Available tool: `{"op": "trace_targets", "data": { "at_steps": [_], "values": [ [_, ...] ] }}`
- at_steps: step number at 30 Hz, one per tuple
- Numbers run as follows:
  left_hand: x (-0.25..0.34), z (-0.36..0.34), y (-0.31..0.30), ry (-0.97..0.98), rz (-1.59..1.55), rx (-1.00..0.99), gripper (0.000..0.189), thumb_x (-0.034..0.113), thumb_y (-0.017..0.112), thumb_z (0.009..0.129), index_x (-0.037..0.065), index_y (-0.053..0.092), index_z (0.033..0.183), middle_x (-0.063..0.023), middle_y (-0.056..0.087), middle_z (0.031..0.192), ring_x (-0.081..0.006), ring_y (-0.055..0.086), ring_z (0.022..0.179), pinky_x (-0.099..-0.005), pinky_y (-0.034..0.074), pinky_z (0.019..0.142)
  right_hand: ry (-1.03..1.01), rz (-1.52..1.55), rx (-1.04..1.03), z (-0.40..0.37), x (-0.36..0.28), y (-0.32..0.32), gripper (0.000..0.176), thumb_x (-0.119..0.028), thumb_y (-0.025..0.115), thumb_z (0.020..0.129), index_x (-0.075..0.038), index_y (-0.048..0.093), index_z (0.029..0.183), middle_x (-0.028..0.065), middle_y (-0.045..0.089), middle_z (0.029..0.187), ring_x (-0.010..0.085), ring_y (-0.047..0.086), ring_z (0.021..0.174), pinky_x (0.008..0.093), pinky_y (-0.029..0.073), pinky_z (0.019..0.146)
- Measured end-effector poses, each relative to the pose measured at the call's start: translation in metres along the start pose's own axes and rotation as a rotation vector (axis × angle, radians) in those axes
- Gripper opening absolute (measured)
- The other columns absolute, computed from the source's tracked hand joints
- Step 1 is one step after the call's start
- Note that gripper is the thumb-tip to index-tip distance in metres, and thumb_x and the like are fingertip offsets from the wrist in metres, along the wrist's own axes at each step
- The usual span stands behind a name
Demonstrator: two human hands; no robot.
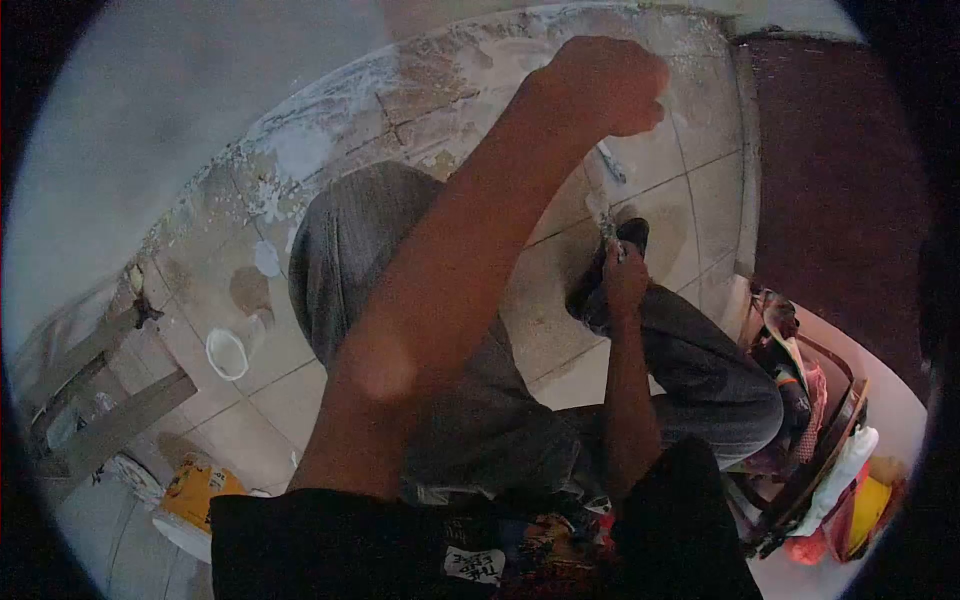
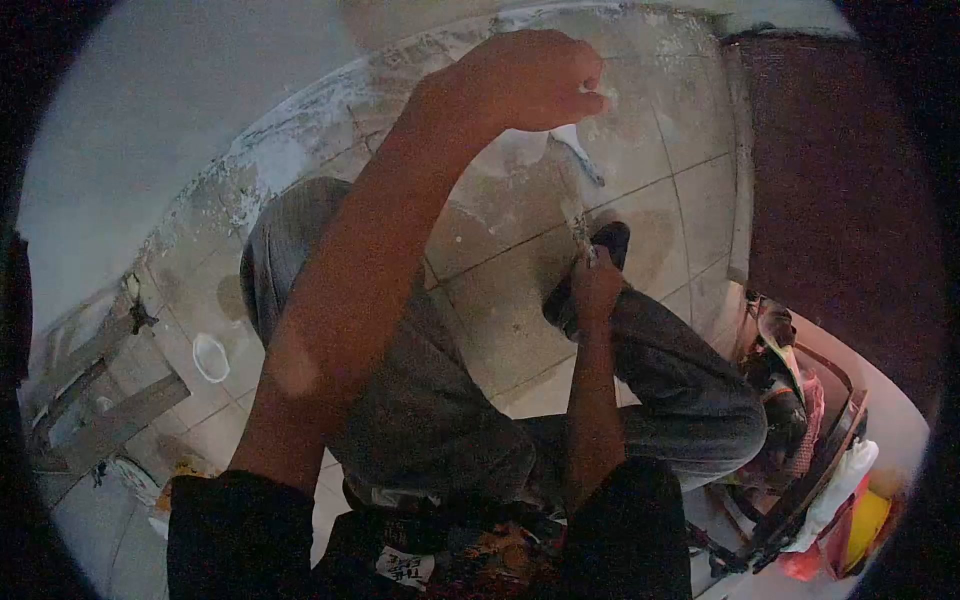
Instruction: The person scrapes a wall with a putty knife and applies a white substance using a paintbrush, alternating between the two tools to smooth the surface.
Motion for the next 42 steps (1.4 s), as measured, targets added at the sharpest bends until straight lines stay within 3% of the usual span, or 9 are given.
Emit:
{"op": "trace_targets", "data": {
  "at_steps": [7, 9, 15, 28, 30, 34, 36, 39, 42],
  "values": [
    [-0.009, -0.001, 0.001, 0.062, 0.047, 0.007, 0.033, 0.036, 0.056, 0.083, 0.006, 0.062, 0.097, -0.0157, 0.063, 0.092, -0.031, 0.061, 0.089, -0.0427, 0.047, 0.081, 0.09, 0.205, 0.0, -0.001, -0.007, -0.003, 0.035, -0.026, 0.059, 0.085, 0.001, 0.056, 0.107, 0.0221, 0.061, 0.096, 0.0382, 0.058, 0.092, 0.0462, 0.045, 0.079],
    [-0.009, -0.002, 0.004, 0.038, 0.05, -0.026, 0.033, 0.035, 0.057, 0.082, 0.005, 0.062, 0.097, -0.015, 0.064, 0.091, -0.0305, 0.062, 0.09, -0.0429, 0.049, 0.08, -0.216, -0.054, -0.02, -0.002, -0.005, 0.01, 0.033, -0.013, 0.066, 0.076, -0.001, 0.054, 0.105, 0.0204, 0.058, 0.091, 0.0368, 0.057, 0.091, 0.0458, 0.045, 0.077],
    [-0.007, -0.002, 0.006, 0.026, 0.072, -0.105, 0.033, 0.032, 0.058, 0.082, 0.004, 0.062, 0.098, -0.0149, 0.064, 0.093, -0.0301, 0.062, 0.09, -0.0428, 0.051, 0.079, -0.098, -0.008, -0.143, -0.01, 0.003, 0.04, 0.043, -0.001, 0.067, 0.061, -0.002, 0.051, 0.101, 0.0189, 0.055, 0.091, 0.0377, 0.055, 0.089, 0.044, 0.045, 0.073],
    [0.003, -0.002, 0.008, 0.039, 0.025, -0.141, 0.032, 0.035, 0.057, 0.084, 0.005, 0.063, 0.095, -0.0151, 0.063, 0.089, -0.0317, 0.062, 0.086, -0.0431, 0.049, 0.078, -0.093, 0.403, -0.245, -0.01, 0.014, 0.057, 0.031, -0.006, 0.066, 0.061, 0.002, 0.056, 0.089, 0.0144, 0.058, 0.081, 0.0243, 0.057, 0.078, 0.0365, 0.045, 0.073],
    [-0.001, -0.005, 0.007, 0.014, 0.029, -0.136, 0.032, 0.035, 0.057, 0.084, 0.005, 0.063, 0.095, -0.015, 0.064, 0.088, -0.0315, 0.062, 0.086, -0.0432, 0.049, 0.078, 0.188, 0.487, -0.407, -0.006, 0.017, 0.061, 0.03, -0.014, 0.06, 0.078, 0.003, 0.057, 0.103, 0.0197, 0.059, 0.098, 0.0298, 0.057, 0.094, 0.0379, 0.043, 0.085],
    [-0.006, -0.006, 0.006, -0.002, 0.046, -0.126, 0.031, 0.034, 0.057, 0.083, 0.006, 0.064, 0.094, -0.0147, 0.064, 0.087, -0.0314, 0.063, 0.086, -0.0433, 0.05, 0.077, -0.089, 0.3, -0.56, -0.002, 0.054, 0.097, 0.031, -0.02, 0.057, 0.082, 0.002, 0.057, 0.105, 0.0168, 0.06, 0.085, 0.0251, 0.059, 0.079, 0.0362, 0.045, 0.074],
    [-0.008, -0.007, 0.009, 0.008, 0.044, -0.094, 0.031, 0.034, 0.058, 0.083, 0.006, 0.064, 0.094, -0.0151, 0.064, 0.087, -0.0317, 0.063, 0.085, -0.0433, 0.05, 0.076, 0.263, 0.638, -0.46, -0.01, 0.051, 0.101, 0.031, -0.022, 0.059, 0.083, 0.001, 0.059, 0.103, 0.0114, 0.057, 0.075, 0.0193, 0.055, 0.064, 0.0338, 0.044, 0.059],
    [-0.006, -0.007, 0.009, 0.027, 0.03, -0.097, 0.032, 0.034, 0.058, 0.083, 0.005, 0.064, 0.093, -0.0157, 0.064, 0.087, -0.0324, 0.063, 0.085, -0.0435, 0.05, 0.076, 0.499, 0.706, -0.552, -0.026, 0.015, 0.069, 0.029, -0.029, 0.056, 0.087, -0.001, 0.06, 0.092, 0.0035, 0.055, 0.068, 0.0131, 0.053, 0.063, 0.0306, 0.044, 0.059],
    [-0.002, -0.006, 0.007, 0.028, 0.012, -0.134, 0.033, 0.034, 0.059, 0.082, 0.004, 0.063, 0.093, -0.0162, 0.064, 0.085, -0.033, 0.063, 0.083, -0.0436, 0.05, 0.075, 0.394, 0.651, -0.475, -0.026, 0.019, 0.071, 0.033, -0.032, 0.056, 0.087, 0.0, 0.059, 0.095, 0.0074, 0.058, 0.074, 0.0171, 0.054, 0.065, 0.0338, 0.044, 0.06]
  ]
}}
Point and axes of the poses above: each hand's wrist, its own z-axis towards the middle knuckle, its own y-axis out of the palm, x = y × z, the point moved 2 cm from there along z, towards the middle knuckle
